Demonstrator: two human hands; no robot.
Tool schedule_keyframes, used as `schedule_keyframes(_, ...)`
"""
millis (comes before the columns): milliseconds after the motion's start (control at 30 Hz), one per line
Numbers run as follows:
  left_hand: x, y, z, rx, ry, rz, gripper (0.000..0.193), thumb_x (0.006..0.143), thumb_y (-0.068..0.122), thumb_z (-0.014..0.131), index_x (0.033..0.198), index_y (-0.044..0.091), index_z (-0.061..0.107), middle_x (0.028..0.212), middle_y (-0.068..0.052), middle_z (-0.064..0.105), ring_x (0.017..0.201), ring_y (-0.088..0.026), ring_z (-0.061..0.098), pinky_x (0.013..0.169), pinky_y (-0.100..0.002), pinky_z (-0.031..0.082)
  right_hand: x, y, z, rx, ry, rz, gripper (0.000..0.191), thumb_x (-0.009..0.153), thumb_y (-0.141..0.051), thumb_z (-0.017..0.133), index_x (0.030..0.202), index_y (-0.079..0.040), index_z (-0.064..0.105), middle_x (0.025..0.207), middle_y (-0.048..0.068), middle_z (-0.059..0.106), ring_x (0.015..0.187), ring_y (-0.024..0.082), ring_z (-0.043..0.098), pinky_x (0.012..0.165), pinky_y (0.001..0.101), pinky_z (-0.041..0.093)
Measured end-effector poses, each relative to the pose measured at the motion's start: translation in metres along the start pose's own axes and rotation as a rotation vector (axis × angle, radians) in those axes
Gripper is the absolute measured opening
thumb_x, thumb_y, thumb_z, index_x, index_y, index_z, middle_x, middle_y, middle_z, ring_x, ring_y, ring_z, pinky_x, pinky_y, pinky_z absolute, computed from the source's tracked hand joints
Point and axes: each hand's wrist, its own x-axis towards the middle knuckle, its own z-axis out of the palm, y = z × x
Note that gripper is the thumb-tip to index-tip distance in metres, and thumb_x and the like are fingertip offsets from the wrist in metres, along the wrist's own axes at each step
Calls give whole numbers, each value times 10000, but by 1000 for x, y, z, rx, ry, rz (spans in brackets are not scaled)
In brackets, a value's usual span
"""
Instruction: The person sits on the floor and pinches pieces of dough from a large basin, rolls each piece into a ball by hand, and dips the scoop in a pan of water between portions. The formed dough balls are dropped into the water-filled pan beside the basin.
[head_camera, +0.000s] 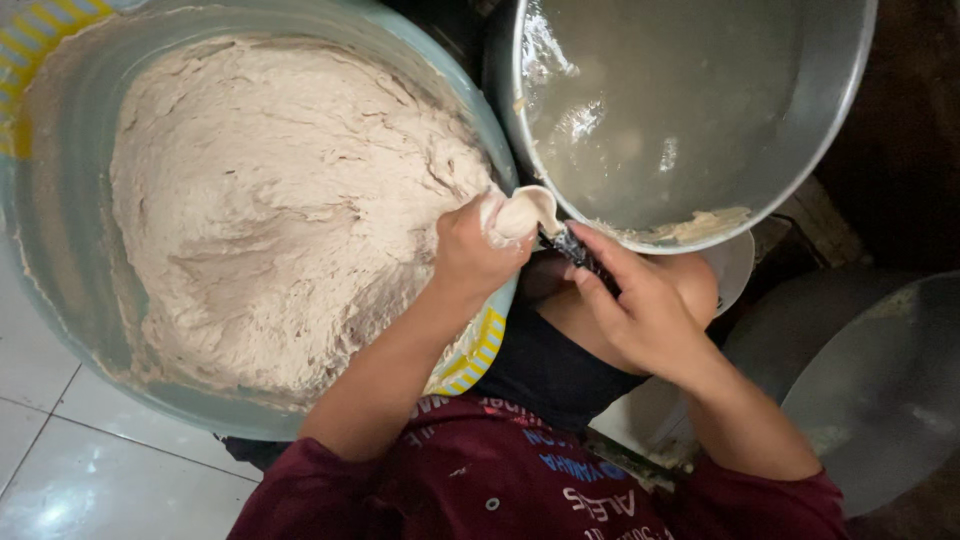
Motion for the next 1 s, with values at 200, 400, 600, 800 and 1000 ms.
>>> schedule_keyframes(200, 13, 10, -2, 295, -199, -194, 283, 867, 289, 826, 967, 54, 705, 878, -185, 733, 852, -395, 723, 761, -490, 562, 4, 8, 0, 452, -174, 223, 478, 1048, -87, 534, 1516, -8, 471, 993, 61, 666, 707, 64, 567, 619, 206, 466)
schedule_keyframes(400, 42, 6, -41, 699, -277, -269, 786, 609, 487, 886, 1198, 8, 683, 1131, -349, 625, 978, -463, 650, 815, -539, 543, 17, 23, -24, 548, -126, 372, 468, 1028, -111, 504, 1488, -25, 477, 936, 50, 667, 511, 69, 519, 403, 216, 407)
schedule_keyframes(600, 25, 1, -52, 654, -308, -268, 800, 689, 610, 864, 1176, -3, 700, 1045, -328, 684, 972, -484, 656, 831, -528, 544, 56, 39, -62, 64, 138, 494, 502, 1005, -170, 576, 1505, -147, 547, 849, 144, 660, 587, 175, 581, 507, 321, 471)
schedule_keyframes(800, 13, 3, -36, 379, -95, -108, 739, 768, 551, 845, 1121, -78, 681, 975, -303, 714, 902, -461, 701, 826, -487, 562, 71, 44, -65, -525, 356, 121, 421, 951, -160, 705, 1341, -25, 624, 1092, 221, 732, 932, 411, 705, 782, 469, 544)
schedule_keyframes(1000, 16, 17, -15, 318, 0, -113, 483, 815, 411, 840, 918, -51, 744, 852, -287, 704, 813, -454, 691, 762, -485, 559, 59, 31, -77, -499, 392, 217, 394, 968, -175, 702, 1328, -32, 626, 1109, 197, 736, 856, 340, 718, 781, 421, 551)
